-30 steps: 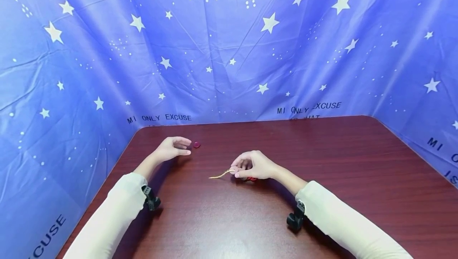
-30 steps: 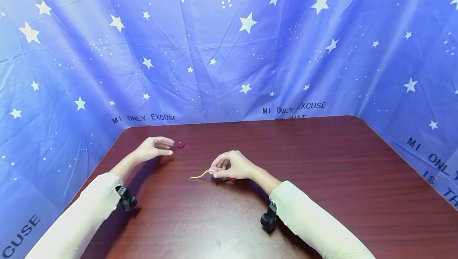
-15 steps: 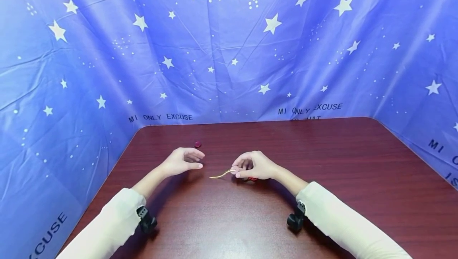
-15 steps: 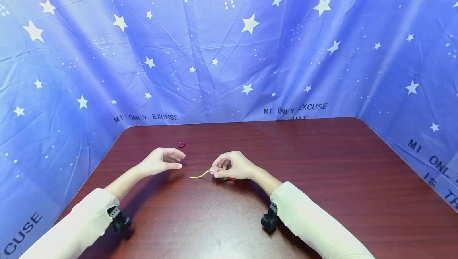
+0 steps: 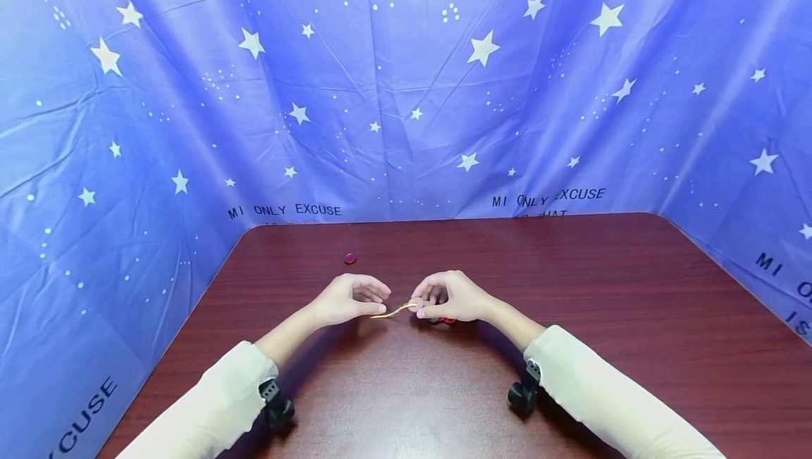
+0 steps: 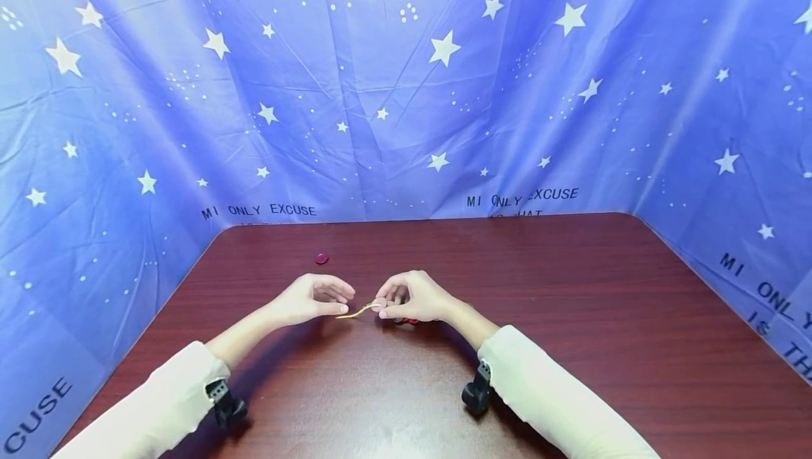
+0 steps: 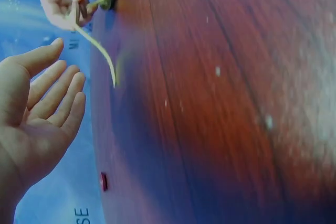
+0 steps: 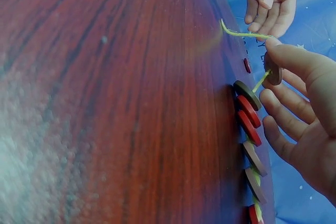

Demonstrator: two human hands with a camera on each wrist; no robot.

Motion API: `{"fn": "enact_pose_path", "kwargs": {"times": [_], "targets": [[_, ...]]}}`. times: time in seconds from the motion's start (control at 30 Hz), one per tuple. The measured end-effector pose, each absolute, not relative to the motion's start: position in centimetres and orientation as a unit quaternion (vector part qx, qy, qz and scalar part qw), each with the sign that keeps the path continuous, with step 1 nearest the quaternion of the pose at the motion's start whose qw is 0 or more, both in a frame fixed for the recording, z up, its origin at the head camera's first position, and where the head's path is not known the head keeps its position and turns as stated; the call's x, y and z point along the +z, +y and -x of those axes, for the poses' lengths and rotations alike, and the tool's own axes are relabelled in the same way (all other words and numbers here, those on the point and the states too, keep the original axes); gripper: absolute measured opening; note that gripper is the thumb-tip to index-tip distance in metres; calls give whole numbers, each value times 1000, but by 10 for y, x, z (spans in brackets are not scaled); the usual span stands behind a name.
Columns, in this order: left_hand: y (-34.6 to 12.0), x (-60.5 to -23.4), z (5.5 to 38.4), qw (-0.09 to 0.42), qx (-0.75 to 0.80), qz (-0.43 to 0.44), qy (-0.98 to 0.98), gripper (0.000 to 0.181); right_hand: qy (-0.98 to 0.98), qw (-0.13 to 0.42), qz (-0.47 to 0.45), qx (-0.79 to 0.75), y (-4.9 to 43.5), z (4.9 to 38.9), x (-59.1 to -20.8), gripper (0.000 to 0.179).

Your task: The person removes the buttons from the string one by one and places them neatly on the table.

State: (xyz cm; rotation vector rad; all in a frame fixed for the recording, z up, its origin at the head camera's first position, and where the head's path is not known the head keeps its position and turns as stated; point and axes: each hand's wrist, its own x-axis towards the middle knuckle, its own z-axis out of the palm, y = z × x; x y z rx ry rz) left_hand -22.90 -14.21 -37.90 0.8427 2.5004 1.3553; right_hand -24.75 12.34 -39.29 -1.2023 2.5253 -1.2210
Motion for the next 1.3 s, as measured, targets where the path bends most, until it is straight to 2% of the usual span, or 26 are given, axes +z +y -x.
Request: {"fn": "enact_pose_path", "kwargs": {"times": [0.43,0.9,1.3], "targets": [[-115,-385,218,109,476,-256,834,23,838,42,388,-381,121,245,-393,23],[-93,-387,215,173,589,-71,786,28,843,19,379,-382,120,246,-397,24],[-77,-381,210,171,602,8,780,30,834,7,389,-392,118,243,-395,24]]}}
